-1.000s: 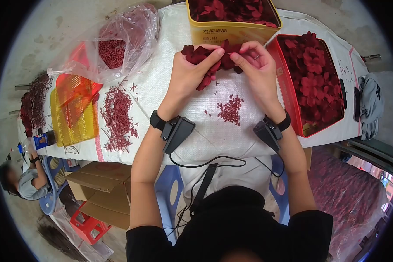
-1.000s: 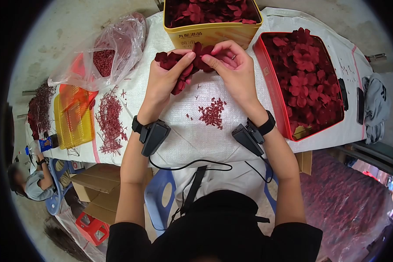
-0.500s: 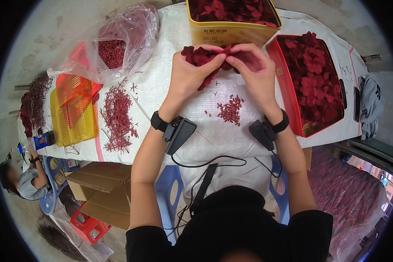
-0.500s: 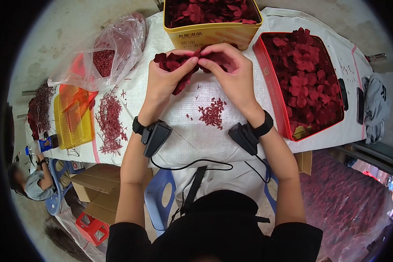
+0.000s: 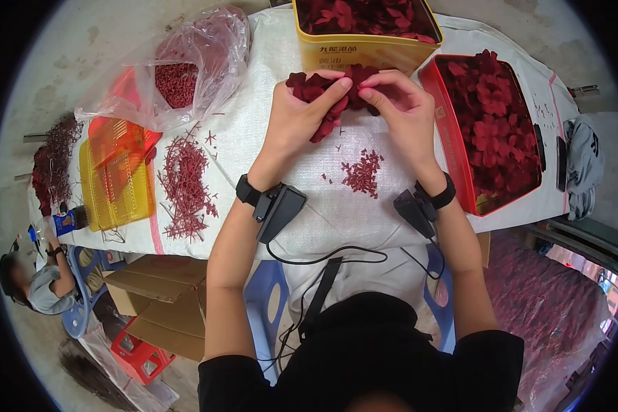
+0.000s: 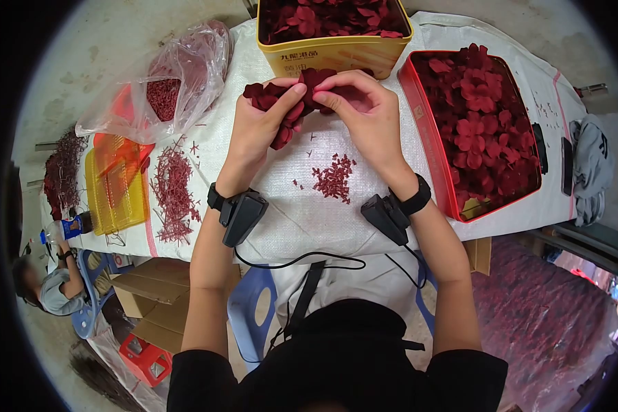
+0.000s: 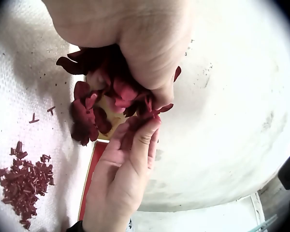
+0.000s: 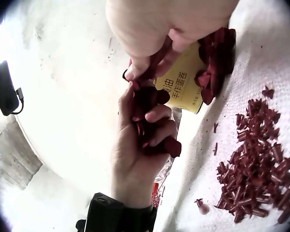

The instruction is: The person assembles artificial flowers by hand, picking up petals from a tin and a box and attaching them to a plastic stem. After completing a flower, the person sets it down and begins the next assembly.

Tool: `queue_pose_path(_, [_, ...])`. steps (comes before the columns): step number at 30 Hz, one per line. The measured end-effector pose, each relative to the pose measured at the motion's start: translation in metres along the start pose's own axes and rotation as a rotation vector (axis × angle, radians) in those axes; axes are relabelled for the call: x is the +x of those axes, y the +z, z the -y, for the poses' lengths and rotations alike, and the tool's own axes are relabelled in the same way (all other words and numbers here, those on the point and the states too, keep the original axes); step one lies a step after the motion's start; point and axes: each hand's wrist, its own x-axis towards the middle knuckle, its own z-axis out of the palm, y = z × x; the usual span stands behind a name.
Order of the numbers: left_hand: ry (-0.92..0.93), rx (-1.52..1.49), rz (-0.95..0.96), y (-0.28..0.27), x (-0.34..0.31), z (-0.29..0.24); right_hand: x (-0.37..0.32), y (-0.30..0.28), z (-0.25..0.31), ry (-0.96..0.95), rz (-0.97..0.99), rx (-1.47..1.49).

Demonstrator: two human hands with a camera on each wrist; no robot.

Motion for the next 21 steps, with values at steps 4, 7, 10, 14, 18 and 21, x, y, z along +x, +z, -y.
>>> queue_pose_path(4, [0.013,-0.008,0.006,0.0014,-0.0008,0.0000,0.0001,0.0007,0.0012,0.010,-0.003,0.014])
queue_pose_path(7, [0.013,0.015,0.010,0.0009,-0.0005,0.0006,-0.0002,0.0001,0.0013,0.046,-0.002,0.009])
queue_pose_path(10, [0.020,0.020,0.012,0.0005,0.0000,0.0009,-0.0007,0.0013,0.0011,0.069,-0.005,0.075])
queue_pose_path(14, [0.087,0.113,0.011,0.0006,-0.0001,0.0018,-0.0014,0.0025,0.0011,0.061,-0.011,0.076])
queue_pose_path(18, [0.096,0.128,0.018,0.0008,0.0001,0.0050,-0.0020,0.0011,0.0026,0.072,-0.026,-0.021])
queue_pose_path(21, [0.054,0.107,0.020,0.0021,-0.0008,0.0024,-0.0016,0.0011,0.0012,0.041,-0.068,-0.011])
